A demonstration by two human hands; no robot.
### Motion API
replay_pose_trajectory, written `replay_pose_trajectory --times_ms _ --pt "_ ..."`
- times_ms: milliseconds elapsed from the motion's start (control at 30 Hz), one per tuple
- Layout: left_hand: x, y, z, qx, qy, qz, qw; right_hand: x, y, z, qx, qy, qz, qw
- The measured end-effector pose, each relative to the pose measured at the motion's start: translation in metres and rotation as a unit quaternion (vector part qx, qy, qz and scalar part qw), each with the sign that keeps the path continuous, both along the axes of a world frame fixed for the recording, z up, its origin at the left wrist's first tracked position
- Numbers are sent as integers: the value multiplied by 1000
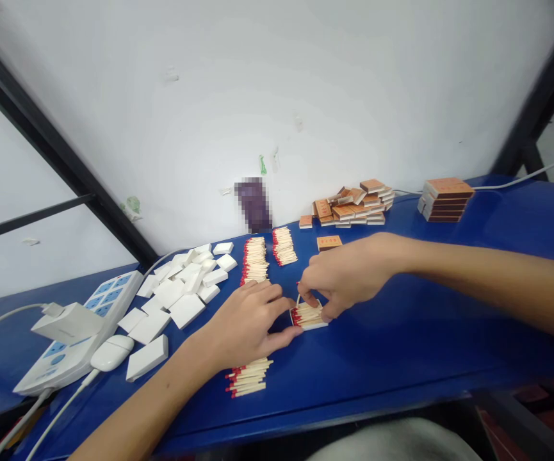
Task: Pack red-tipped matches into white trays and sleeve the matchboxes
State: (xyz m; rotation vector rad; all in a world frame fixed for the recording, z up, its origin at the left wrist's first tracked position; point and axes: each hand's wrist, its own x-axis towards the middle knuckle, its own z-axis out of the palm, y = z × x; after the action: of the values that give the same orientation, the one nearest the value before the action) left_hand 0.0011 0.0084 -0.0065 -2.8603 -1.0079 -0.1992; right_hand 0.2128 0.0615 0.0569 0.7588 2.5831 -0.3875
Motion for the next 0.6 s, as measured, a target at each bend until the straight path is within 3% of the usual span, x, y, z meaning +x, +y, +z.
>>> replay_pose_trajectory --times_ms 267,600 --pt "1 0 1 8 7 -4 1000 2 11 2 -43 -6 -12 999" --pt "1 -1 3 -8 11 -3 1000 -2 17 -9 -167 33 -12 985"
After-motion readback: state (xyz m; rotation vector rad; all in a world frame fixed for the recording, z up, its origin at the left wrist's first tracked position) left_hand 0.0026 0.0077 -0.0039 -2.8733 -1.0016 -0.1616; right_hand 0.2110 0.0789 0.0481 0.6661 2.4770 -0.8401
